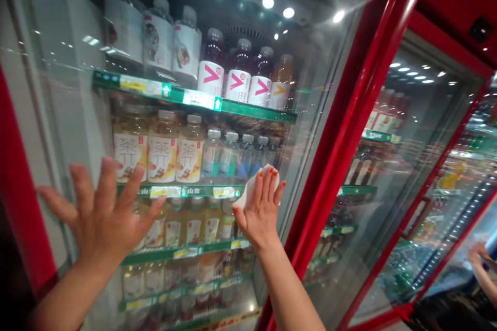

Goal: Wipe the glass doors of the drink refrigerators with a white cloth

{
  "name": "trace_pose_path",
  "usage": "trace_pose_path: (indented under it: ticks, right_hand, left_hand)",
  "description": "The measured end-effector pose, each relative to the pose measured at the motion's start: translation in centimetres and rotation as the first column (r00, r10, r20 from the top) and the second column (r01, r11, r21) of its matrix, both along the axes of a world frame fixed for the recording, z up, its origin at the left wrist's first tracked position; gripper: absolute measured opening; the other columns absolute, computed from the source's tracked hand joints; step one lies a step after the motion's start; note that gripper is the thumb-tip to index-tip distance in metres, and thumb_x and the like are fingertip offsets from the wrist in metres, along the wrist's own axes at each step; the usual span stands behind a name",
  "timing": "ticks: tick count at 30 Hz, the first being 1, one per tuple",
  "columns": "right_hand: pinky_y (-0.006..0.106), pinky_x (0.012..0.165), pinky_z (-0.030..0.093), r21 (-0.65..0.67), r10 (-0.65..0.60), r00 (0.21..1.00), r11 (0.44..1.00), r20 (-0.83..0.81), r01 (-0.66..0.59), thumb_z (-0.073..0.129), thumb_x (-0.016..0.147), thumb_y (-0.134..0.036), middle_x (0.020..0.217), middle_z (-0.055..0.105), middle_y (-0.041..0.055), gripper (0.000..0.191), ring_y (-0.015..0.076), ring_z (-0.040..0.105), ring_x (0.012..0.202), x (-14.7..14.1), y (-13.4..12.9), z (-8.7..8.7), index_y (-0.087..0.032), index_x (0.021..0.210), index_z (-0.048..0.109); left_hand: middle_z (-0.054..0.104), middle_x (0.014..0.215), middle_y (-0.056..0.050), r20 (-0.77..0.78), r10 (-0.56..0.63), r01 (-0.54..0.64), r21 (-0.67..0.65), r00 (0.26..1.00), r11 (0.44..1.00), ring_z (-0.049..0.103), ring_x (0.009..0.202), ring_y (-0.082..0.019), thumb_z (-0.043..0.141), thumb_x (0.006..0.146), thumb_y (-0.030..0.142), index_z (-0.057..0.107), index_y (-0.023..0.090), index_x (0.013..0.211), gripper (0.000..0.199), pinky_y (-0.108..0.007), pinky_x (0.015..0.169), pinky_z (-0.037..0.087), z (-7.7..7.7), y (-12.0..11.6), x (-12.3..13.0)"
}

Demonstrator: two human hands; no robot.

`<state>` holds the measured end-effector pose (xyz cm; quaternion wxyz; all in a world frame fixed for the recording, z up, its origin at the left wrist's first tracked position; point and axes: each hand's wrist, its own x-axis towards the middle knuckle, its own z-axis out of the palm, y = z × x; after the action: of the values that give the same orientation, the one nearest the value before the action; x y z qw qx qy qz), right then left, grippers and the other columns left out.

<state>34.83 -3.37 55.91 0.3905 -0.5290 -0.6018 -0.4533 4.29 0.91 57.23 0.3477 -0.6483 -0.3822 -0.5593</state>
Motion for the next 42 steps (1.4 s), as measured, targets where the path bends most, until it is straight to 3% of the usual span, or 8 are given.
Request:
trace_pose_path:
  ticks: [10, 17, 21, 25, 31, 36, 39, 42]
  right_hand:
    - [0.081, 0.134, 0.01, 0.022, -0.031, 0.989, 0.999, -0.147, 0.035, 0.039, 0.112, -0.049, 0.188, -0.003, 0.0129, 0.084, 0.0428, 0.004, 0.174, 2.0, -0.3, -0.3, -0.026, 0.179, -0.006]
    - [0.079, 0.134, 0.019, 0.1, -0.069, 0.948, 0.989, -0.309, 0.105, 0.031, 0.115, -0.047, 0.188, -0.004, 0.0151, 0.081, 0.0404, -0.001, 0.174, 0.9, 0.5, 6.6, -0.024, 0.177, -0.016]
    - [0.064, 0.14, 0.021, 0.021, 0.019, 1.0, 1.0, 0.025, -0.02, 0.044, 0.111, -0.048, 0.188, 0.015, 0.0071, 0.086, 0.0326, 0.007, 0.175, -4.4, 0.2, 2.8, -0.027, 0.179, -0.004]
    - [0.067, 0.14, 0.017, 0.027, -0.008, 0.998, 1.0, -0.063, 0.01, 0.045, 0.11, -0.045, 0.189, 0.004, 0.0054, 0.084, 0.0348, 0.004, 0.175, -1.0, -0.5, -0.1, -0.028, 0.18, 0.0]
    - [0.078, 0.136, 0.015, 0.103, -0.052, 0.971, 0.992, -0.233, 0.078, 0.033, 0.114, -0.046, 0.189, -0.002, 0.0103, 0.08, 0.0382, -0.001, 0.175, -2.1, 0.9, 8.5, -0.026, 0.178, -0.012]
    - [0.06, 0.141, 0.019, -0.048, 0.087, 0.974, 0.996, 0.21, -0.079, 0.045, 0.112, -0.052, 0.185, 0.025, 0.0024, 0.085, 0.0312, 0.02, 0.173, -7.2, 0.0, 6.7, -0.031, 0.179, -0.004]
    - [0.064, 0.139, 0.022, -0.007, 0.013, 0.993, 1.0, 0.115, -0.012, 0.046, 0.113, -0.046, 0.187, 0.017, 0.0057, 0.083, 0.0347, 0.019, 0.173, -4.5, -0.3, 6.7, -0.029, 0.179, -0.001]
    - [0.076, 0.134, 0.024, 0.079, -0.093, 0.989, 0.992, -0.112, 0.102, 0.037, 0.115, -0.043, 0.188, 0.005, 0.0123, 0.08, 0.0406, 0.01, 0.174, -3.8, 0.5, 10.8, -0.024, 0.179, -0.006]
  left_hand:
    - [0.03, 0.183, 0.0, 0.004, 0.026, -0.026, 0.06, 1.0, 0.998, 0.028, 0.169, -0.042, 0.075, 0.096, 0.046, 0.033, 0.04, 0.173, 0.088, -0.072, 0.141, 0.011, 0.7, -1.2, -0.9]
    - [0.025, 0.184, 0.001, -0.037, 0.0, 0.004, 0.111, 0.999, 0.994, 0.024, 0.17, -0.042, 0.069, 0.098, 0.037, 0.033, 0.038, 0.174, 0.084, -0.069, 0.142, 0.005, 1.4, 0.4, -2.4]
    - [0.023, 0.185, 0.003, -0.03, 0.004, -0.001, 0.092, 1.0, 0.996, 0.021, 0.172, -0.038, 0.067, 0.099, 0.038, 0.031, 0.039, 0.174, 0.083, -0.062, 0.143, 0.002, 1.3, 0.7, -2.3]
    - [0.023, 0.185, 0.001, -0.039, 0.019, -0.014, 0.108, 0.999, 0.994, 0.018, 0.173, -0.033, 0.064, 0.101, 0.038, 0.03, 0.036, 0.175, 0.081, -0.057, 0.144, 0.0, 1.2, 0.6, -2.0]
    - [0.024, 0.184, 0.002, -0.006, 0.026, -0.025, 0.093, 1.0, 0.995, 0.02, 0.172, -0.034, 0.065, 0.101, 0.039, 0.029, 0.038, 0.175, 0.083, -0.06, 0.144, 0.003, 1.1, 0.6, -1.8]
    - [0.025, 0.184, 0.001, -0.021, 0.007, -0.005, 0.101, 1.0, 0.995, 0.02, 0.172, -0.033, 0.066, 0.102, 0.037, 0.03, 0.036, 0.175, 0.082, -0.061, 0.144, 0.003, 1.2, 0.2, -1.9]
    - [0.022, 0.184, 0.001, -0.028, -0.01, 0.012, 0.07, 1.0, 0.997, 0.017, 0.173, -0.031, 0.071, 0.1, 0.034, 0.028, 0.037, 0.175, 0.087, -0.06, 0.144, 0.001, 1.3, 0.0, -1.9]
    - [0.023, 0.183, 0.0, -0.017, -0.029, 0.03, 0.089, 0.999, 0.996, 0.015, 0.174, -0.028, 0.073, 0.1, 0.032, 0.03, 0.035, 0.175, 0.087, -0.058, 0.144, -0.001, 1.3, 0.0, -1.7]
